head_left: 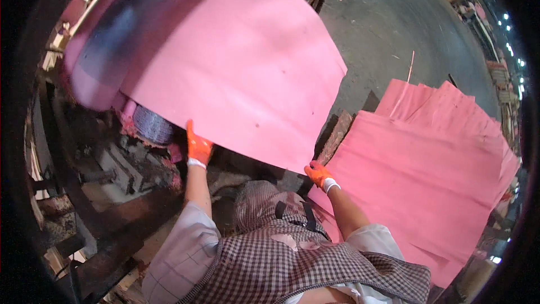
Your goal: Feeding veneer sheets into a rolling machine, cleaning the rollers with a scraper, and transporting a stack of veneer on a rack.
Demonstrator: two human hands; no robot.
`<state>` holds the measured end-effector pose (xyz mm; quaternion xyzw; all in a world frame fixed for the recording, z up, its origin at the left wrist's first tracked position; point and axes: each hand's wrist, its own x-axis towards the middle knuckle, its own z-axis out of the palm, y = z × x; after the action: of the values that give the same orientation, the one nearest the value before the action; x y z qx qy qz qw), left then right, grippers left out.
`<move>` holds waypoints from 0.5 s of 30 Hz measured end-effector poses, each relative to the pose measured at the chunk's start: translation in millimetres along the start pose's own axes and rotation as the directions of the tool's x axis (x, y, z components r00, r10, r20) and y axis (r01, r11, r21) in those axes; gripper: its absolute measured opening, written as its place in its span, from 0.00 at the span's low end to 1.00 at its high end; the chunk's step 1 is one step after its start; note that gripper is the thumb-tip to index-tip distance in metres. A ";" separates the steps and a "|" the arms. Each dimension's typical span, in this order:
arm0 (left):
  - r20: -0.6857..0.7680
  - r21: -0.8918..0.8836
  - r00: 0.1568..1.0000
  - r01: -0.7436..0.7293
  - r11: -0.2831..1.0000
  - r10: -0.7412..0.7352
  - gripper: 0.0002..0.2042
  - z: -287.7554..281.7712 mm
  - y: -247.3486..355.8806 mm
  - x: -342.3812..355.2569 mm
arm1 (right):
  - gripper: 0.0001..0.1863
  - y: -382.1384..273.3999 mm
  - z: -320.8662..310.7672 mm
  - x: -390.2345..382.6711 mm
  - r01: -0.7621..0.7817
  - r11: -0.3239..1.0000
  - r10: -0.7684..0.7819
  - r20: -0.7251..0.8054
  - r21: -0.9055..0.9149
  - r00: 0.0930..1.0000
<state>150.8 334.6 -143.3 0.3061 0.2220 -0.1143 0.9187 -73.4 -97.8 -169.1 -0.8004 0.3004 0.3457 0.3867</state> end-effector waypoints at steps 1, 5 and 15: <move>-0.120 0.060 0.990 0.074 0.995 -0.066 0.32 -1.6 -12.4 -6.9 | 0.39 -7.5 1.7 -4.8 0.029 0.999 -0.030 -0.022 -0.046 0.999; -0.153 0.453 0.975 0.214 0.866 -0.161 0.25 6.7 -68.6 -50.8 | 0.51 8.6 1.1 -16.6 0.251 0.938 -0.265 -0.028 -0.237 0.964; 0.602 0.760 0.754 -0.642 -0.100 -0.263 0.27 410.6 -295.0 -225.6 | 0.62 120.7 -34.1 -54.6 0.327 0.910 -0.125 -0.581 0.256 0.804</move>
<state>-10.0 -132.4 106.8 0.8469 -0.2869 -0.1775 0.4111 -184.5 -177.1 -160.1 -0.8159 0.3556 -0.0076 0.4559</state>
